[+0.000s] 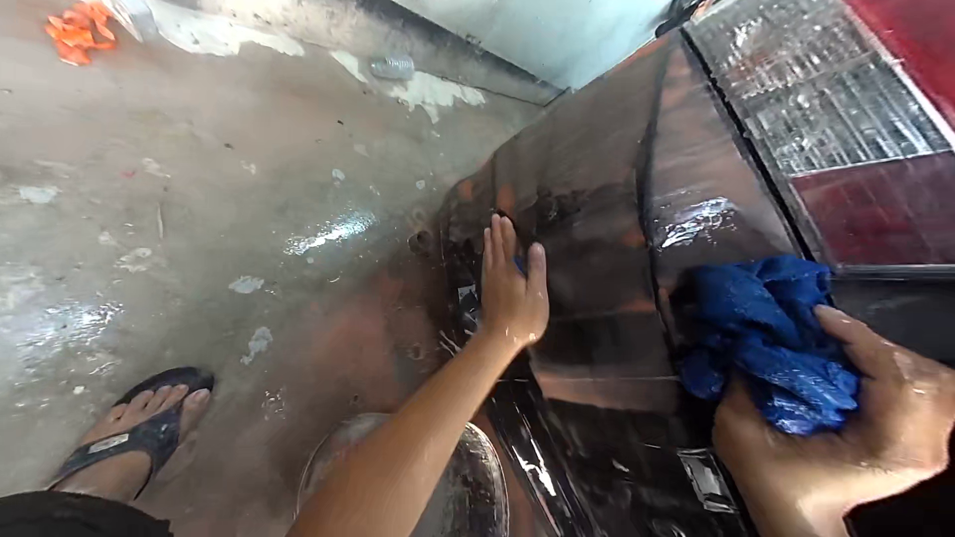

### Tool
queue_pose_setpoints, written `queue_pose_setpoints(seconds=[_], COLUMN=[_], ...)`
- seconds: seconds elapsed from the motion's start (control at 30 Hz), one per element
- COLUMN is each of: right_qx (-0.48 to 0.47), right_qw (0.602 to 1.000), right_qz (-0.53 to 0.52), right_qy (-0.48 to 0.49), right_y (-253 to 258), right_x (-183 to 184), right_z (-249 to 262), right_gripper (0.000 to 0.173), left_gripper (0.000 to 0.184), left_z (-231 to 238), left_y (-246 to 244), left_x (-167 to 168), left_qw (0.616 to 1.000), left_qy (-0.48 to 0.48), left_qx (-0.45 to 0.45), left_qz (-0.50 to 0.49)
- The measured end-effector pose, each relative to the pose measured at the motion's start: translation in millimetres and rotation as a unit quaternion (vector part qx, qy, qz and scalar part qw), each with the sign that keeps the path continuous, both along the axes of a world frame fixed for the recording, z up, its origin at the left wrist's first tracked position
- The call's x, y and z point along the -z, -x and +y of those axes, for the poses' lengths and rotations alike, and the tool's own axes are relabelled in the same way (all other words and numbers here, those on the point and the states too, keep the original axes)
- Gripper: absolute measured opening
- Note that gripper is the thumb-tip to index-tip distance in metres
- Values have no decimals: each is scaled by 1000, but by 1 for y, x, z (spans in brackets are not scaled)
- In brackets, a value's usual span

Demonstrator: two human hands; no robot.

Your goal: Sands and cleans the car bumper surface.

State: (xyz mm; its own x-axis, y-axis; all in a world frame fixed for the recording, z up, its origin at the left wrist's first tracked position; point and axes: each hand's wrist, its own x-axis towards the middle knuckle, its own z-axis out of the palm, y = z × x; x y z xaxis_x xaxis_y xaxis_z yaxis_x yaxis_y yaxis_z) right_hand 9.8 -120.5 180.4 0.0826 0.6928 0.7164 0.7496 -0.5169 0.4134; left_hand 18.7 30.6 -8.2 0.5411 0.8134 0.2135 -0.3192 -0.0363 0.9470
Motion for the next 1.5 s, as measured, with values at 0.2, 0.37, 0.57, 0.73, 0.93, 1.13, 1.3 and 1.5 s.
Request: queue_pose_setpoints(seconds=[0.2, 0.37, 0.57, 0.73, 0.93, 1.13, 1.3, 1.5], right_qx=[-9, -11, 1, 11, 18, 15, 45, 42], right_qw=[1000, 999, 999, 999, 999, 998, 993, 997], right_qz=[-12, -40, -42, -26, -20, -39, -74, -51], right_qy=[7, -18, -33, -26, -21, -51, -78, -32], right_y=[-2, -1, 1, -1, -1, -4, -2, -1], right_x=[0, 0, 0, 1, 2, 4, 3, 1], right_z=[1, -5, -1, -11, -8, -20, -17, -12], right_gripper=[48, 45, 44, 47, 48, 44, 49, 45], left_gripper=[80, 74, 88, 74, 84, 76, 76, 73], left_z=[-135, -55, -170, -83, -180, -47, -117, -12], left_y=[79, 25, 79, 33, 88, 30, 64, 21], left_x=[-4, -14, 27, 1, 28, -32, -27, -85], left_qw=[980, 996, 984, 998, 977, 991, 976, 985], left_qy=[-193, -79, -175, -30, -213, -127, -216, -173], left_qx=[34, -49, 7, -53, 21, -44, -19, -29], left_qz=[-14, 5, 18, -14, 16, 2, -5, -8])
